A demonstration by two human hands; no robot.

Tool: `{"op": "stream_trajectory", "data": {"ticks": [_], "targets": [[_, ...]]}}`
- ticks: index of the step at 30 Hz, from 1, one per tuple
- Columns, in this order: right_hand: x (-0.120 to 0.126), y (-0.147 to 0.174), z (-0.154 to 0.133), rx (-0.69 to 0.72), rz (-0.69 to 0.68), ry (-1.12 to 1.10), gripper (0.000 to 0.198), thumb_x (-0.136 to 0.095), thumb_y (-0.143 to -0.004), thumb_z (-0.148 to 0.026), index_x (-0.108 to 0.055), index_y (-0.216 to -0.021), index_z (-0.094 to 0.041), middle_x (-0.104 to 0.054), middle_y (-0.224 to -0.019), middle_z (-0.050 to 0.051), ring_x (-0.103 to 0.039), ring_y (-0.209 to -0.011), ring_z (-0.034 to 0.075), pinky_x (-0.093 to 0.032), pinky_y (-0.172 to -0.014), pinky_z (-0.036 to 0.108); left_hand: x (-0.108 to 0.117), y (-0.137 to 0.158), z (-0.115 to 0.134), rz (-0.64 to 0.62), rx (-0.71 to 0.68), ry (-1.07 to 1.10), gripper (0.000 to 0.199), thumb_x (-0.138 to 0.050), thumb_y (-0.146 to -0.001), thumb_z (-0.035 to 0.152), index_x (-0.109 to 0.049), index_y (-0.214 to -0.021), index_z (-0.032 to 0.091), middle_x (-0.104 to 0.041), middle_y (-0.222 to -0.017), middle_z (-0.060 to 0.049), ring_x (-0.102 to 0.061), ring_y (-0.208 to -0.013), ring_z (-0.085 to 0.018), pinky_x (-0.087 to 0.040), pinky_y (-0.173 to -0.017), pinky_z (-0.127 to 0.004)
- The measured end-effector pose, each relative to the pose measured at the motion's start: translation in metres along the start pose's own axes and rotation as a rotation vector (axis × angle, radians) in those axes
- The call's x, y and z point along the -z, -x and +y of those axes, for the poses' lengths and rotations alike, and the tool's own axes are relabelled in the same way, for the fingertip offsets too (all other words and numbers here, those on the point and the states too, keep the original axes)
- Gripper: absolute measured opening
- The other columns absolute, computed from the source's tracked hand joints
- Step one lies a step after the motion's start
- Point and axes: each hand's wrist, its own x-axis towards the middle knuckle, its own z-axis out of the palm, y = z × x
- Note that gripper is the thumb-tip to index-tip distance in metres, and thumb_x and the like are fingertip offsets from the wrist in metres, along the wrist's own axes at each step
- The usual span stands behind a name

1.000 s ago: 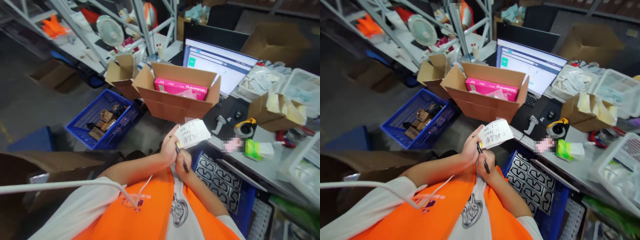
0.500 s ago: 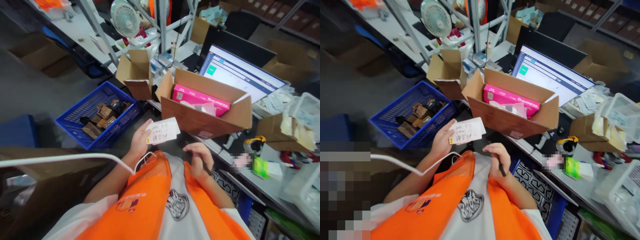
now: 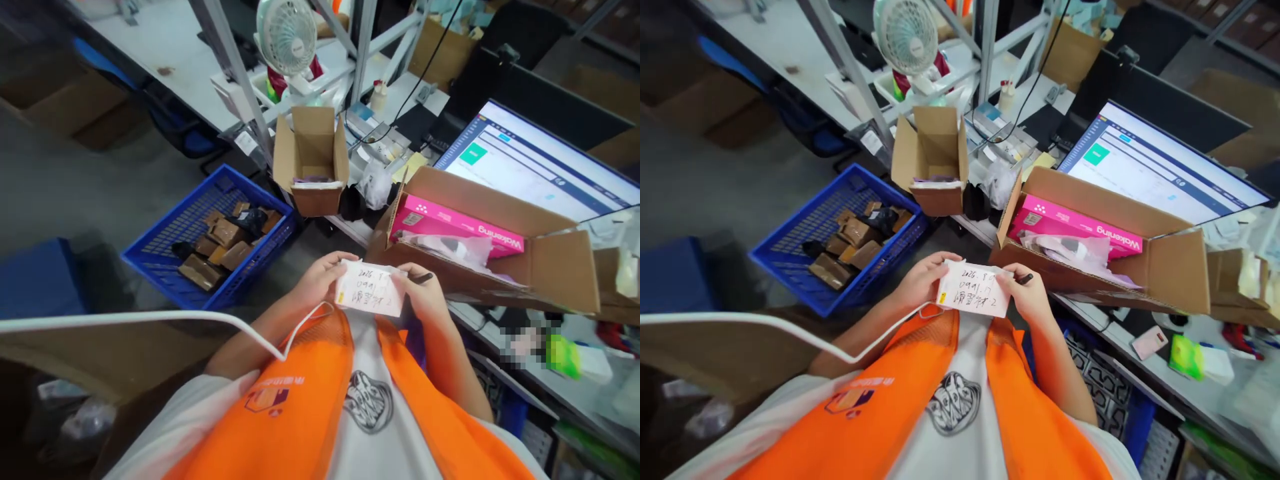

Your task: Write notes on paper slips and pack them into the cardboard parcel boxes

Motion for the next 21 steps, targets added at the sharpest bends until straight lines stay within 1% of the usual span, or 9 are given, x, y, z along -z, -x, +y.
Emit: {"op": "stream_trajectory", "data": {"ticks": [3, 8, 10, 12, 13, 15, 17, 18, 21], "targets": [[0.005, 0.003, -0.002, -0.015, 0.075, 0.011, 0.034, -0.082, -0.072, -0.049, -0.07, -0.079, -0.018, -0.066, -0.07, 0.001, -0.055, -0.061, 0.014, -0.041, -0.055, 0.026, 0.005, -0.013, 0.009, -0.095, 0.109, -0.006, 0.034, -0.086, -0.071, 0.035, -0.077, -0.099, 0.017, -0.075, -0.091, -0.01, -0.07, -0.071, -0.021, -0.055, -0.06, -0.027], [0.019, 0.014, -0.008, 0.036, 0.21, 0.157, 0.033, -0.077, -0.076, -0.049, -0.071, -0.084, -0.017, -0.064, -0.072, 0.002, -0.054, -0.062, 0.014, -0.042, -0.055, 0.027, -0.01, -0.032, 0.017, -0.246, 0.173, -0.009, 0.037, -0.089, -0.064, 0.026, -0.076, -0.096, 0.014, -0.075, -0.091, -0.009, -0.069, -0.077, -0.019, -0.055, -0.071, -0.028], [0.018, 0.028, -0.018, 0.197, 0.42, 0.321, 0.028, -0.076, -0.079, -0.041, -0.072, -0.096, -0.018, -0.067, -0.087, 0.004, -0.054, -0.064, 0.012, -0.045, -0.058, 0.028, -0.019, -0.037, 0.017, -0.241, 0.138, -0.079, 0.041, -0.089, -0.063, 0.026, -0.074, -0.098, 0.013, -0.073, -0.092, -0.008, -0.068, -0.078, -0.017, -0.055, -0.073, -0.027], [0.01, 0.047, -0.032, 0.428, 0.68, 0.474, 0.026, -0.075, -0.081, -0.029, -0.069, -0.105, -0.021, -0.065, -0.1, 0.004, -0.053, -0.065, 0.011, -0.047, -0.062, 0.028, -0.028, -0.04, 0.016, -0.208, 0.042, -0.187, 0.044, -0.088, -0.065, 0.025, -0.073, -0.103, 0.012, -0.069, -0.088, -0.004, -0.065, -0.075, -0.014, -0.053, -0.07, -0.024], [0.003, 0.056, -0.039, 0.529, 0.726, 0.528, 0.025, -0.074, -0.082, -0.023, -0.068, -0.106, -0.022, -0.065, -0.099, 0.003, -0.053, -0.066, 0.01, -0.047, -0.062, 0.028, -0.032, -0.041, 0.015, -0.192, -0.022, -0.241, 0.045, -0.087, -0.066, 0.024, -0.072, -0.106, 0.012, -0.066, -0.085, -0.002, -0.063, -0.073, -0.012, -0.052, -0.069, -0.022], [-0.014, 0.069, -0.051, 0.64, 0.594, 0.588, 0.019, -0.071, -0.085, -0.015, -0.065, -0.101, -0.022, -0.064, -0.088, 0.001, -0.055, -0.066, 0.011, -0.046, -0.061, 0.027, -0.041, -0.04, 0.014, -0.192, -0.14, -0.338, 0.045, -0.085, -0.069, 0.024, -0.071, -0.111, 0.012, -0.061, -0.081, 0.001, -0.059, -0.07, -0.009, -0.049, -0.064, -0.018], [-0.03, 0.072, -0.056, 0.642, 0.393, 0.621, 0.013, -0.067, -0.088, -0.013, -0.064, -0.098, -0.021, -0.062, -0.079, 0.0, -0.056, -0.067, 0.012, -0.046, -0.061, 0.026, -0.049, -0.037, 0.013, -0.248, -0.206, -0.408, 0.041, -0.082, -0.075, 0.026, -0.071, -0.112, 0.013, -0.061, -0.081, 0.0, -0.059, -0.069, -0.009, -0.049, -0.063, -0.018], [-0.036, 0.07, -0.056, 0.624, 0.358, 0.626, 0.012, -0.066, -0.089, -0.014, -0.063, -0.098, -0.021, -0.062, -0.078, 0.0, -0.056, -0.066, 0.012, -0.046, -0.06, 0.025, -0.052, -0.035, 0.012, -0.285, -0.22, -0.439, 0.037, -0.08, -0.078, 0.028, -0.071, -0.111, 0.013, -0.064, -0.083, -0.002, -0.061, -0.071, -0.01, -0.051, -0.064, -0.019], [-0.043, 0.063, -0.049, 0.573, 0.422, 0.596, 0.008, -0.065, -0.091, -0.016, -0.063, -0.097, -0.02, -0.062, -0.078, 0.0, -0.056, -0.067, 0.011, -0.046, -0.06, 0.024, -0.059, -0.033, 0.012, -0.367, -0.249, -0.511, 0.024, -0.074, -0.085, 0.029, -0.073, -0.102, 0.012, -0.072, -0.089, -0.007, -0.067, -0.078, -0.014, -0.055, -0.069, -0.021]]}}
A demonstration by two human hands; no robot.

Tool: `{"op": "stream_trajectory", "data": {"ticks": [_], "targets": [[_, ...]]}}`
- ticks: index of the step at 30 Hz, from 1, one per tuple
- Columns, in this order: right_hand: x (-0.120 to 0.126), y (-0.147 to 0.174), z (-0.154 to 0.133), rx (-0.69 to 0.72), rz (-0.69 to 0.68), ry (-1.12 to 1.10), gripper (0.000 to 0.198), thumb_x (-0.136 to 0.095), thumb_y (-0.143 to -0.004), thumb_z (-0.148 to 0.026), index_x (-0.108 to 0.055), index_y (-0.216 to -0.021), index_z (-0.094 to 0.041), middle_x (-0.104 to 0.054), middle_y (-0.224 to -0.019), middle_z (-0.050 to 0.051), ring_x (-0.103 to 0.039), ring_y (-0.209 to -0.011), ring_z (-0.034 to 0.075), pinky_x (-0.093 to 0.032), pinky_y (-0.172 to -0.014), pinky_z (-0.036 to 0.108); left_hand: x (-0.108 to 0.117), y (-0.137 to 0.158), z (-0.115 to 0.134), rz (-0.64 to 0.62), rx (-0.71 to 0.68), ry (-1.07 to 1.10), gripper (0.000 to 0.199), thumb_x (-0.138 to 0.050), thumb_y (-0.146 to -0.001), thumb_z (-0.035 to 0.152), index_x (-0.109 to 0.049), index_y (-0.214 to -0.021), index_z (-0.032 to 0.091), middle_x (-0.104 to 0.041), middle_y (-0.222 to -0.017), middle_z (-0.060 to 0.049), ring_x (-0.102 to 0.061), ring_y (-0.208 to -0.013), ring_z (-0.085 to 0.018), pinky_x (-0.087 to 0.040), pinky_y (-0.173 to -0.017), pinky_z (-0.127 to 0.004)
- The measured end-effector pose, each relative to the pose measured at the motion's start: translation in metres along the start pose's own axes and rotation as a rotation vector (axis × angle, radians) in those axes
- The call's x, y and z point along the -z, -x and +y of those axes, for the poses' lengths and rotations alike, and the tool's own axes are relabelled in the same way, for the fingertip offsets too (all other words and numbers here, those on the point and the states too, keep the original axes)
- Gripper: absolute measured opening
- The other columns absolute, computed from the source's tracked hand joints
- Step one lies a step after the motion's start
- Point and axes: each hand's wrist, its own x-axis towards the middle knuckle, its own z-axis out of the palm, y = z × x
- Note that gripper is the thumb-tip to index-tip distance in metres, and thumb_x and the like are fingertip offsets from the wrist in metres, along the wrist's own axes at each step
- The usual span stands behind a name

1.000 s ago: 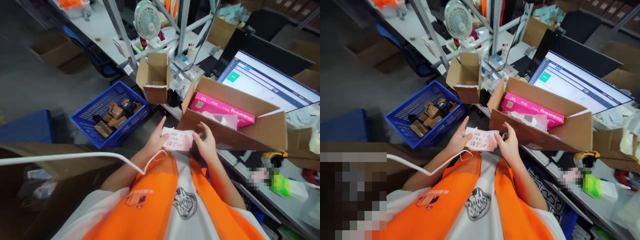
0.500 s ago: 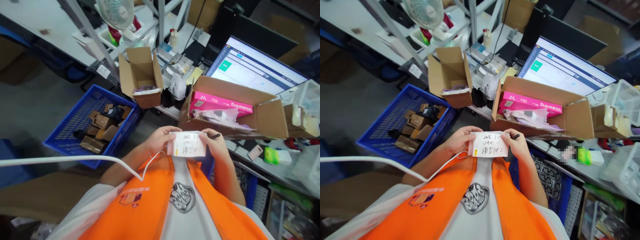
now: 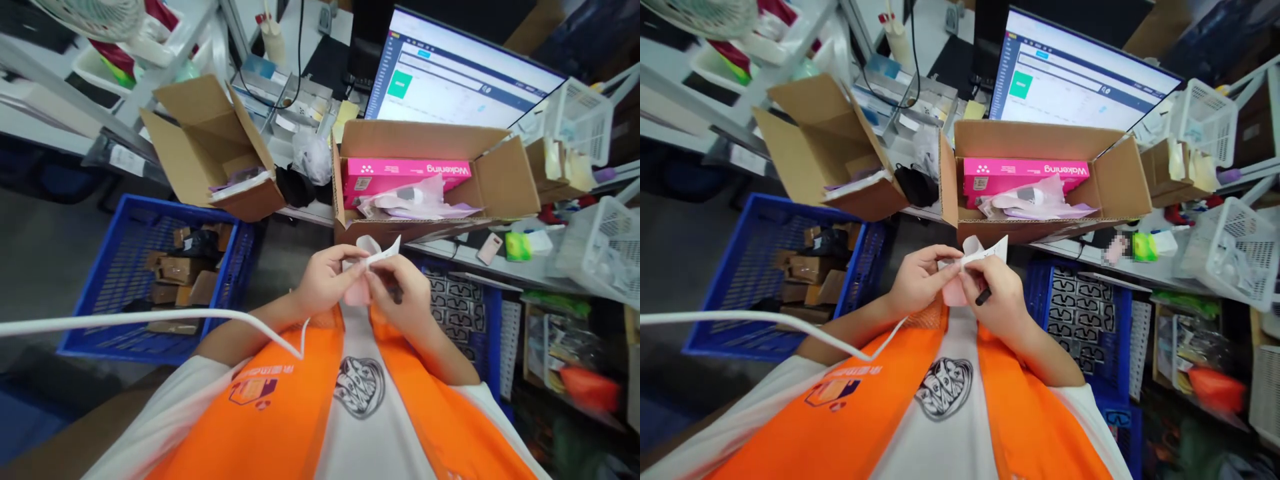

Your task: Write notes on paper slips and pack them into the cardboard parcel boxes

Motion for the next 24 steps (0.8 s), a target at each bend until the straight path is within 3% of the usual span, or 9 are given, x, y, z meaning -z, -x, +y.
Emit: {"op": "stream_trajectory", "data": {"ticks": [5, 9, 13, 24], "targets": [[-0.006, 0.006, 0.008, -0.099, 0.075, -0.012, 0.007, -0.067, -0.089, -0.018, -0.062, -0.093, -0.02, -0.06, -0.075, -0.002, -0.055, -0.062, 0.009, -0.045, -0.058, 0.023, 0.002, -0.001, -0.006, -0.042, -0.143, -0.164, 0.025, -0.067, -0.092, 0.024, -0.07, -0.114, 0.014, -0.074, -0.092, -0.006, -0.07, -0.077, -0.012, -0.055, -0.067, -0.018], [-0.007, 0.005, 0.007, -0.169, 0.068, -0.061, 0.004, -0.066, -0.09, -0.021, -0.062, -0.088, -0.02, -0.064, -0.074, -0.002, -0.058, -0.062, 0.01, -0.046, -0.058, 0.023, 0.008, 0.002, -0.008, -0.022, -0.4, -0.409, 0.031, -0.065, -0.093, 0.016, -0.064, -0.124, 0.016, -0.074, -0.095, -0.004, -0.07, -0.074, -0.008, -0.054, -0.066, -0.014], [-0.009, -0.001, 0.008, -0.224, 0.011, -0.136, 0.01, -0.063, -0.092, -0.022, -0.06, -0.082, -0.02, -0.064, -0.07, -0.002, -0.059, -0.06, 0.01, -0.046, -0.058, 0.023, 0.01, 0.006, -0.009, 0.005, -0.62, -0.567, 0.033, -0.063, -0.095, 0.013, -0.06, -0.127, 0.017, -0.075, -0.098, -0.004, -0.073, -0.083, -0.01, -0.058, -0.077, -0.016], [-0.019, -0.005, 0.013, -0.286, -0.05, -0.181, 0.017, -0.059, -0.089, -0.025, -0.053, -0.074, -0.02, -0.055, -0.063, -0.005, -0.048, -0.053, 0.008, -0.039, -0.052, 0.022, 0.015, 0.006, -0.011, 0.018, -0.77, -0.643, 0.039, -0.062, -0.095, 0.01, -0.053, -0.132, 0.016, -0.076, -0.109, -0.008, -0.074, -0.096, -0.013, -0.06, -0.086, -0.019]]}}
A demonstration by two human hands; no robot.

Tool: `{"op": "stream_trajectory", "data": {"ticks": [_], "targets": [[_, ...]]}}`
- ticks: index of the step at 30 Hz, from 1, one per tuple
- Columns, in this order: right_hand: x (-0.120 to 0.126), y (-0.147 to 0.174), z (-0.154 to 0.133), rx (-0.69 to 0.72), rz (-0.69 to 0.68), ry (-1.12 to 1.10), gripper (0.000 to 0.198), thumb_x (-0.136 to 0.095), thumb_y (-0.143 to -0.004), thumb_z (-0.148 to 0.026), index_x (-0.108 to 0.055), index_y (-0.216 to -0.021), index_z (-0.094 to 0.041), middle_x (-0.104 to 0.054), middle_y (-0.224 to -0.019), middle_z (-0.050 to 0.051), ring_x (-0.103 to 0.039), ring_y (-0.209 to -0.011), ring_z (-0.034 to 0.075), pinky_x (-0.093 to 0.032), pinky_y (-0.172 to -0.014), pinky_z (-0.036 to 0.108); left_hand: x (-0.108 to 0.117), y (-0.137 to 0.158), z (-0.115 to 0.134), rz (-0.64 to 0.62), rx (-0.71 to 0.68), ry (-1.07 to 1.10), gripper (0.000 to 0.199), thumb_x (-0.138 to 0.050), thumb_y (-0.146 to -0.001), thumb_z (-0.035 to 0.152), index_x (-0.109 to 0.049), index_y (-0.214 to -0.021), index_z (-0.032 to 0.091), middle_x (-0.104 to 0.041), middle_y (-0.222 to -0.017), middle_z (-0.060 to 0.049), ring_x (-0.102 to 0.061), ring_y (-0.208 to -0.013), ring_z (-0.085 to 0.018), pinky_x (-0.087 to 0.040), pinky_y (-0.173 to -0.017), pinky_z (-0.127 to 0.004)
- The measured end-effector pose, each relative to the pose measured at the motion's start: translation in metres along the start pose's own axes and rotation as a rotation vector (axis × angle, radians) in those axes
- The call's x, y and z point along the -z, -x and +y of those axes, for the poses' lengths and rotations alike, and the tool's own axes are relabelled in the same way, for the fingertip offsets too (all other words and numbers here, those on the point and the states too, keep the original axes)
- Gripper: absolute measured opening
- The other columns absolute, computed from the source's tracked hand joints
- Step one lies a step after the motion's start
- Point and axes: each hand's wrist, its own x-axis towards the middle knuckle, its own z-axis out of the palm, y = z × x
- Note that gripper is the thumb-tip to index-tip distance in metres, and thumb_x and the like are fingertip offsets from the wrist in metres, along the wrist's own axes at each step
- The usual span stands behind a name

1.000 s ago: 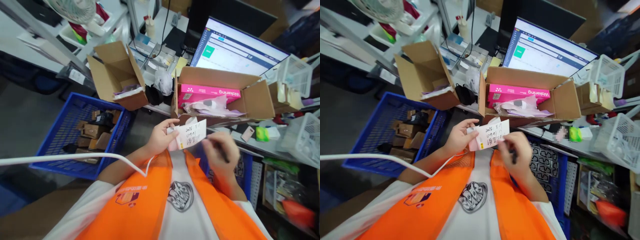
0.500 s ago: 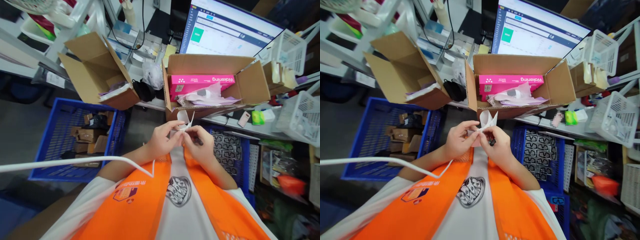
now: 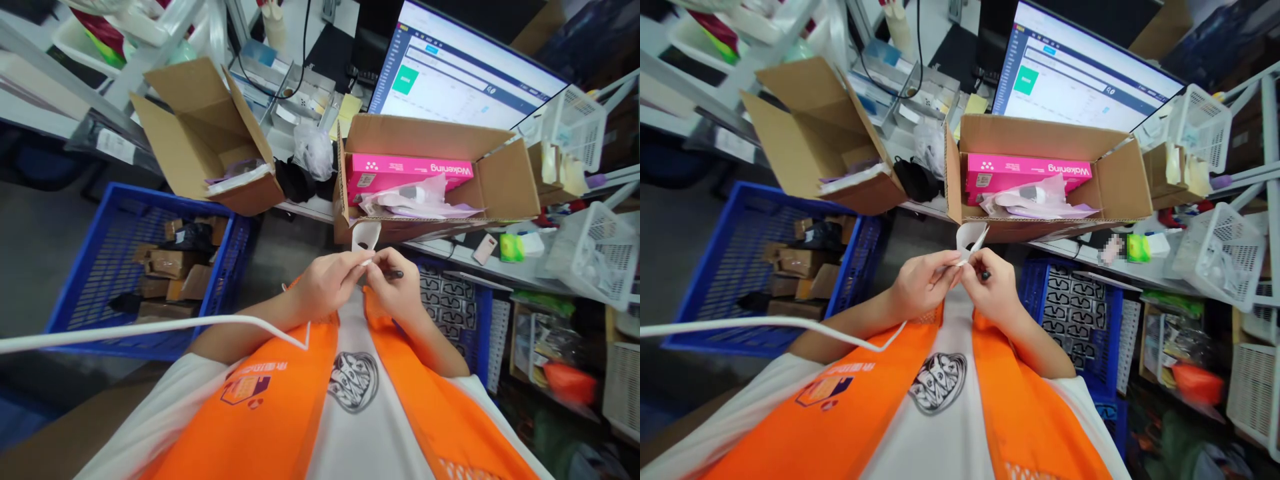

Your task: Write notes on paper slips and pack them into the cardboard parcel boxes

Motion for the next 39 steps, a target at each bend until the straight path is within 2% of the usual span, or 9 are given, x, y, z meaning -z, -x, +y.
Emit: {"op": "stream_trajectory", "data": {"ticks": [5, 10, 17, 22, 27, 31, 35, 39], "targets": [[-0.003, -0.004, -0.003, 0.013, 0.016, 0.066, 0.014, -0.056, -0.084, -0.02, -0.051, -0.071, -0.02, -0.052, -0.06, -0.005, -0.045, -0.052, 0.008, -0.036, -0.051, 0.022, 0.003, 0.001, -0.003, -0.038, -0.069, -0.04, 0.045, -0.062, -0.093, 0.006, -0.051, -0.136, 0.014, -0.075, -0.11, -0.009, -0.074, -0.097, -0.012, -0.059, -0.09, -0.02], [-0.005, -0.006, -0.003, 0.0, 0.017, 0.039, 0.011, -0.052, -0.083, -0.016, -0.054, -0.072, -0.02, -0.058, -0.061, -0.004, -0.049, -0.052, 0.009, -0.039, -0.053, 0.023, 0.005, -0.001, -0.005, -0.02, -0.066, -0.064, 0.046, -0.06, -0.095, 0.008, -0.049, -0.139, 0.015, -0.076, -0.106, -0.007, -0.074, -0.093, -0.012, -0.06, -0.086, -0.02], [-0.003, -0.009, -0.005, -0.042, -0.062, 0.012, 0.014, -0.056, -0.087, -0.024, -0.054, -0.074, -0.02, -0.058, -0.063, -0.003, -0.05, -0.054, 0.01, -0.039, -0.053, 0.024, 0.01, -0.004, -0.004, -0.053, -0.05, -0.065, 0.048, -0.056, -0.097, 0.01, -0.046, -0.142, 0.018, -0.076, -0.103, -0.006, -0.074, -0.086, -0.013, -0.06, -0.081, -0.021], [-0.004, -0.011, -0.007, -0.05, -0.099, 0.0, 0.015, -0.053, -0.087, -0.024, -0.052, -0.073, -0.02, -0.054, -0.063, -0.004, -0.047, -0.055, 0.01, -0.037, -0.052, 0.024, 0.012, -0.004, -0.006, -0.109, -0.126, -0.099, 0.053, -0.05, -0.095, 0.006, -0.042, -0.146, 0.018, -0.075, -0.106, -0.008, -0.074, -0.089, -0.014, -0.06, -0.081, -0.024], [-0.007, -0.013, -0.012, 0.009, -0.072, 0.051, 0.007, -0.051, -0.078, -0.017, -0.051, -0.071, -0.02, -0.05, -0.06, -0.005, -0.043, -0.054, 0.009, -0.035, -0.052, 0.023, 0.016, -0.01, -0.006, -0.136, -0.211, -0.1, 0.056, -0.047, -0.095, 0.004, -0.038, -0.15, 0.017, -0.074, -0.099, -0.007, -0.073, -0.086, -0.014, -0.06, -0.076, -0.024], [-0.009, -0.014, -0.014, 0.047, -0.059, 0.127, 0.007, -0.051, -0.077, -0.017, -0.05, -0.07, -0.02, -0.05, -0.059, -0.004, -0.042, -0.053, 0.009, -0.033, -0.051, 0.023, 0.021, -0.014, -0.006, -0.154, -0.257, -0.099, 0.06, -0.044, -0.097, 0.005, -0.032, -0.154, 0.016, -0.073, -0.092, -0.005, -0.072, -0.08, -0.013, -0.059, -0.073, -0.023], [-0.012, -0.016, -0.017, 0.079, -0.022, 0.159, 0.016, -0.051, -0.082, -0.019, -0.049, -0.067, -0.02, -0.054, -0.059, -0.003, -0.046, -0.053, 0.01, -0.036, -0.053, 0.024, 0.026, -0.013, -0.009, -0.118, -0.224, -0.092, 0.064, -0.047, -0.097, 0.005, -0.029, -0.157, 0.016, -0.074, -0.099, -0.007, -0.073, -0.088, -0.014, -0.06, -0.078, -0.023], [-0.017, -0.018, -0.02, 0.081, -0.019, 0.081, 0.015, -0.049, -0.087, -0.018, -0.054, -0.073, -0.02, -0.061, -0.064, -0.002, -0.053, -0.055, 0.01, -0.043, -0.057, 0.024, 0.029, -0.01, -0.01, -0.026, -0.107, -0.079, 0.063, -0.052, -0.097, 0.009, -0.032, -0.156, 0.018, -0.075, -0.101, -0.007, -0.072, -0.083, -0.012, -0.059, -0.079, -0.021]]}}
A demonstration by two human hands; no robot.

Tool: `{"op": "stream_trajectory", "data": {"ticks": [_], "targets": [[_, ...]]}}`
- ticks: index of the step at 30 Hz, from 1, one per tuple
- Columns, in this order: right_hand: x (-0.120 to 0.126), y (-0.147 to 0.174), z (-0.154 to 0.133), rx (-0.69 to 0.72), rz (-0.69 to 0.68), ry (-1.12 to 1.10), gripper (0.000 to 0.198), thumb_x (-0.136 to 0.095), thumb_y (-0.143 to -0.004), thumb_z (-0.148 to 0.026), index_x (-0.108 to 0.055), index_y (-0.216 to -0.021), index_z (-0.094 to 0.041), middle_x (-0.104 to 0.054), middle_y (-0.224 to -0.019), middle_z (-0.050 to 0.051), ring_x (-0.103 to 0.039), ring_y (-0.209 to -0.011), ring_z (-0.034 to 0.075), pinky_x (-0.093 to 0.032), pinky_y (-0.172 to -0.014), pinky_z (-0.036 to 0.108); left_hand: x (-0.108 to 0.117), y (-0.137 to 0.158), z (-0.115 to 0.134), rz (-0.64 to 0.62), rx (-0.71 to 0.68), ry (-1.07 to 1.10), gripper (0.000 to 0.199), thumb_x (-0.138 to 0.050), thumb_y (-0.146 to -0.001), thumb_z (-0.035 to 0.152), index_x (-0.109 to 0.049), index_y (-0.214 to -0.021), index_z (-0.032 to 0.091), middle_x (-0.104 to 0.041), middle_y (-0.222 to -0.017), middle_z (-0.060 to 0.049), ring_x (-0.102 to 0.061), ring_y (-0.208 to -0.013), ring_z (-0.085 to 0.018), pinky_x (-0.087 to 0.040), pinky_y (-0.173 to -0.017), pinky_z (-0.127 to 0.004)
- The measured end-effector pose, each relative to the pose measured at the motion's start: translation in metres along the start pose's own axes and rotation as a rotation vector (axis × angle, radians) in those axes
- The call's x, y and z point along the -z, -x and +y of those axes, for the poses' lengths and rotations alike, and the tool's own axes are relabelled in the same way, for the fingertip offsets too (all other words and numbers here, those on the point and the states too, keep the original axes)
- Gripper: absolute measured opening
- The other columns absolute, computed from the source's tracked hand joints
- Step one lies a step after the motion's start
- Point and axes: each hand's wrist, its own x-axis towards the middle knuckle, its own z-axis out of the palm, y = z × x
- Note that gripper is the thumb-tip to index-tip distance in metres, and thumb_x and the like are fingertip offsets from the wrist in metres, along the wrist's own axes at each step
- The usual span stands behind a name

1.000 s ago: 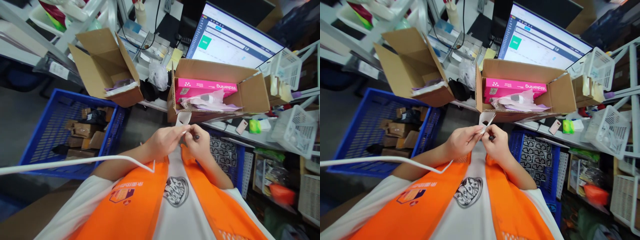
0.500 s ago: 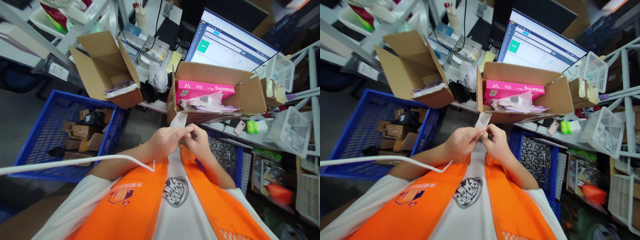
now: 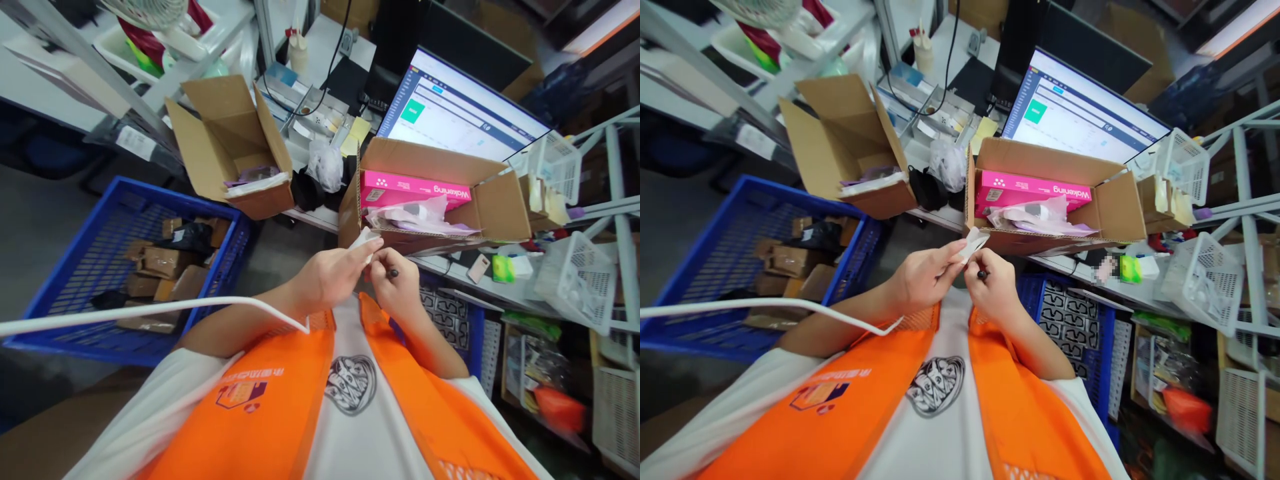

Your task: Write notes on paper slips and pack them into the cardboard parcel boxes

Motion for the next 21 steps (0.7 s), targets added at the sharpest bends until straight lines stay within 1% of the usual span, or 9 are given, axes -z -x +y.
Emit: {"op": "stream_trajectory", "data": {"ticks": [3, 5, 10, 15, 17, 18, 21], "targets": [[-0.002, -0.002, -0.003, -0.02, 0.0, -0.087, 0.014, -0.051, -0.089, -0.02, -0.055, -0.076, -0.02, -0.064, -0.066, -0.002, -0.058, -0.057, 0.011, -0.045, -0.057, 0.024, 0.003, 0.002, 0.001, 0.026, 0.082, 0.065, 0.063, -0.053, -0.099, 0.012, -0.03, -0.157, 0.021, -0.075, -0.107, -0.006, -0.073, -0.085, -0.011, -0.059, -0.083, -0.02], [-0.002, -0.003, -0.005, -0.049, -0.02, -0.127, 0.013, -0.056, -0.088, -0.023, -0.056, -0.076, -0.02, -0.065, -0.066, -0.001, -0.058, -0.057, 0.012, -0.045, -0.055, 0.024, 0.004, 0.003, 0.001, 0.023, 0.101, 0.084, 0.063, -0.051, -0.1, 0.013, -0.029, -0.158, 0.022, -0.075, -0.11, -0.006, -0.073, -0.089, -0.011, -0.06, -0.086, -0.021], [-0.003, -0.005, -0.006, -0.085, -0.041, -0.112, 0.012, -0.06, -0.084, -0.023, -0.057, -0.074, -0.02, -0.062, -0.062, -0.002, -0.055, -0.054, 0.011, -0.042, -0.052, 0.024, 0.005, 0.002, 0.0, 0.034, 0.04, -0.005, 0.062, -0.053, -0.099, 0.011, -0.032, -0.157, 0.02, -0.074, -0.117, -0.01, -0.074, -0.092, -0.013, -0.059, -0.084, -0.022], [-0.006, -0.006, -0.002, -0.12, -0.014, -0.125, 0.011, -0.056, -0.084, -0.021, -0.058, -0.074, -0.019, -0.062, -0.062, -0.002, -0.054, -0.053, 0.011, -0.042, -0.053, 0.024, 0.004, 0.002, -0.004, 0.019, -0.004, -0.032, 0.061, -0.055, -0.098, 0.011, -0.035, -0.154, 0.019, -0.075, -0.111, -0.009, -0.073, -0.088, -0.013, -0.058, -0.083, -0.021], [-0.005, -0.005, 0.0, -0.141, -0.006, -0.149, 0.011, -0.056, -0.084, -0.022, -0.058, -0.073, -0.019, -0.061, -0.062, -0.002, -0.054, -0.054, 0.011, -0.042, -0.054, 0.024, 0.003, 0.0, -0.005, -0.004, 0.016, -0.01, 0.055, -0.055, -0.097, 0.011, -0.041, -0.151, 0.019, -0.075, -0.106, -0.008, -0.072, -0.086, -0.013, -0.057, -0.084, -0.022], [-0.005, -0.005, 0.001, -0.149, 0.001, -0.165, 0.012, -0.056, -0.084, -0.023, -0.058, -0.072, -0.019, -0.061, -0.062, -0.002, -0.054, -0.054, 0.011, -0.042, -0.054, 0.024, 0.002, -0.002, -0.006, -0.024, 0.033, 0.018, 0.05, -0.055, -0.097, 0.011, -0.048, -0.146, 0.018, -0.075, -0.102, -0.007, -0.072, -0.085, -0.012, -0.057, -0.083, -0.021], [-0.002, -0.004, 0.004, -0.166, 0.033, -0.206, 0.013, -0.056, -0.084, -0.025, -0.058, -0.073, -0.019, -0.061, -0.062, -0.002, -0.052, -0.052, 0.011, -0.041, -0.051, 0.024, -0.002, -0.01, -0.006, -0.064, 0.123, 0.156, 0.028, -0.053, -0.097, 0.011, -0.068, -0.12, 0.016, -0.072, -0.095, -0.006, -0.07, -0.085, -0.012, -0.057, -0.08, -0.021]]}}
